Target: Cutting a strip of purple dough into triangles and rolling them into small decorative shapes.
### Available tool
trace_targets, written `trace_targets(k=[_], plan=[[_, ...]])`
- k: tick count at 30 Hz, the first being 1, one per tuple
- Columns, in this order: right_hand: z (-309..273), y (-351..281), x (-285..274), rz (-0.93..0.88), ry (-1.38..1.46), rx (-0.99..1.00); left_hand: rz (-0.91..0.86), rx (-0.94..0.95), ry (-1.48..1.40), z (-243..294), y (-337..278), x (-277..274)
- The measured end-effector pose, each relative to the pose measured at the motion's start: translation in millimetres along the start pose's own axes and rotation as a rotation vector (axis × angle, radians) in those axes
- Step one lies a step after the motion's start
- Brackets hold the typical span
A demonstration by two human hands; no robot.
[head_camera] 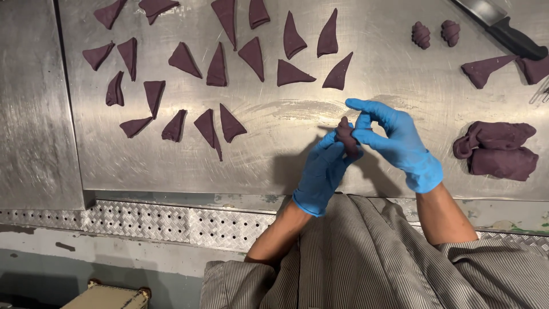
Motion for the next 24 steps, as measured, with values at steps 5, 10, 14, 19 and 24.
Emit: trace_targets(k=[5, 10, 14, 19, 24], plan=[[-5.4, -3.0, -0.2, 0.053, -0.081, -0.031, -0.064, 0.066, -0.039, -21.6, 7.0, -25.0], [-5.4, -10.7, -5.9, 0.118, 0.073, 0.017, 0.064, 0.042, -0.057, -20.2, 7.6, -21.9], [-1.6, -11.8, -9.8, 0.18, 0.118, 0.147, 0.034, 0.043, -0.091, -20.4, 7.4, -18.6], [-4.2, -8.6, -3.7, 0.134, 0.067, 0.091, 0.045, 0.024, -0.066, -10.0, 5.0, -7.5], [-6.2, -7.0, -0.7, 0.092, -0.103, 0.013, 0.032, 0.026, -0.006, -14.8, 8.7, -14.7]])
Point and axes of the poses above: each hand's wrist, its own y-axis towards the middle knuckle, its own x-axis out of the palm, z = x × y, the point moved 4 cm from there along y, towards the middle knuckle, and after that the axes turned 4 degrees about y, right-handed, at the moved point
